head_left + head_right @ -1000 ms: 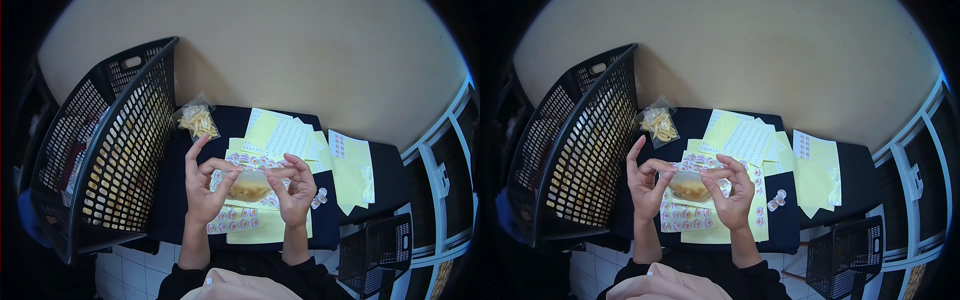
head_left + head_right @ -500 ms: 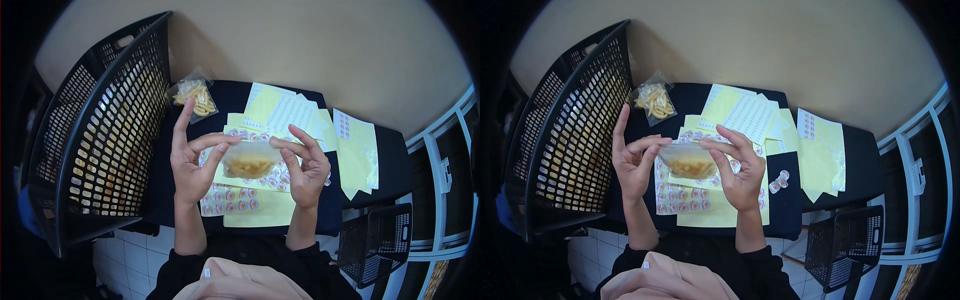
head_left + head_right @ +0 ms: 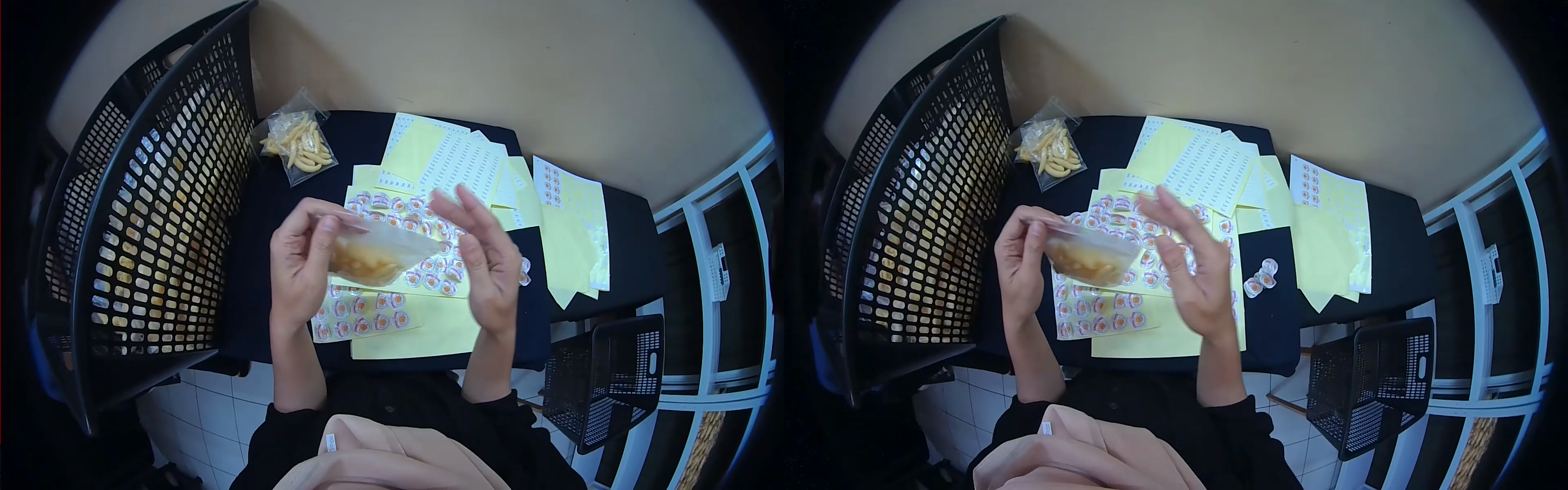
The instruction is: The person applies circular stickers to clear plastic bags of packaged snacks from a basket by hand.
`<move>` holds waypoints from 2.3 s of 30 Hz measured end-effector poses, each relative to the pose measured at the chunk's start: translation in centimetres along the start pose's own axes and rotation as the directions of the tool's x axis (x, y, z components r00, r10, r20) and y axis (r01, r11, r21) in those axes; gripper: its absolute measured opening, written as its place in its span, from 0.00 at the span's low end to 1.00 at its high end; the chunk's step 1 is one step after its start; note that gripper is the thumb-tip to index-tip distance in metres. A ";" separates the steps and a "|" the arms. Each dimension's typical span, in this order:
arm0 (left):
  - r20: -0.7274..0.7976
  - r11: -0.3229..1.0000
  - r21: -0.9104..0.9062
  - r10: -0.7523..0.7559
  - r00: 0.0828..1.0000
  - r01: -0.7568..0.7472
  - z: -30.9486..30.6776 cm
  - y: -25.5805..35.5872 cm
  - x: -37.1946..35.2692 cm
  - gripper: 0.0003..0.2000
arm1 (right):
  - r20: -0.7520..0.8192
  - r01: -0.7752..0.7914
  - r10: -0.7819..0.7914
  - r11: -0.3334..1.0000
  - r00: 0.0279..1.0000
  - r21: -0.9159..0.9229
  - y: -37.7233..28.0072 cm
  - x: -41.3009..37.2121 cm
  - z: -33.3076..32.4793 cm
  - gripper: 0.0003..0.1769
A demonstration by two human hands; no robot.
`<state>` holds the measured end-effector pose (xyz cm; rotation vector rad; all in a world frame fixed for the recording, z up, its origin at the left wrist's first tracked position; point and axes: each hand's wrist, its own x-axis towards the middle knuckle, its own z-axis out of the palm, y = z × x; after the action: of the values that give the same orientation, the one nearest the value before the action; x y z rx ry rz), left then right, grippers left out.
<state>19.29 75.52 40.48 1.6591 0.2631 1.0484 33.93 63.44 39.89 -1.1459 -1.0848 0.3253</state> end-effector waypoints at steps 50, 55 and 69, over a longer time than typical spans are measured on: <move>-0.075 0.940 -0.211 -0.288 0.955 0.267 1.2 -1.6 1.2 0.21 | 0.290 -0.407 0.357 0.903 0.888 0.134 1.2 -0.8 0.8 0.02; 0.182 0.891 -0.329 -0.265 0.947 0.313 1.9 -2.9 -0.8 0.30 | 0.142 -0.393 0.370 0.894 0.918 0.214 1.7 -0.5 1.0 0.03; 0.275 0.897 -0.045 -0.413 0.868 0.440 2.3 -2.0 -0.7 0.31 | 0.250 0.224 -0.037 0.579 0.968 -0.784 -1.4 1.3 0.5 0.05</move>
<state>21.28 74.27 38.42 1.5275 0.3749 0.4950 33.75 64.07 41.74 -1.8626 -1.5727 -0.2331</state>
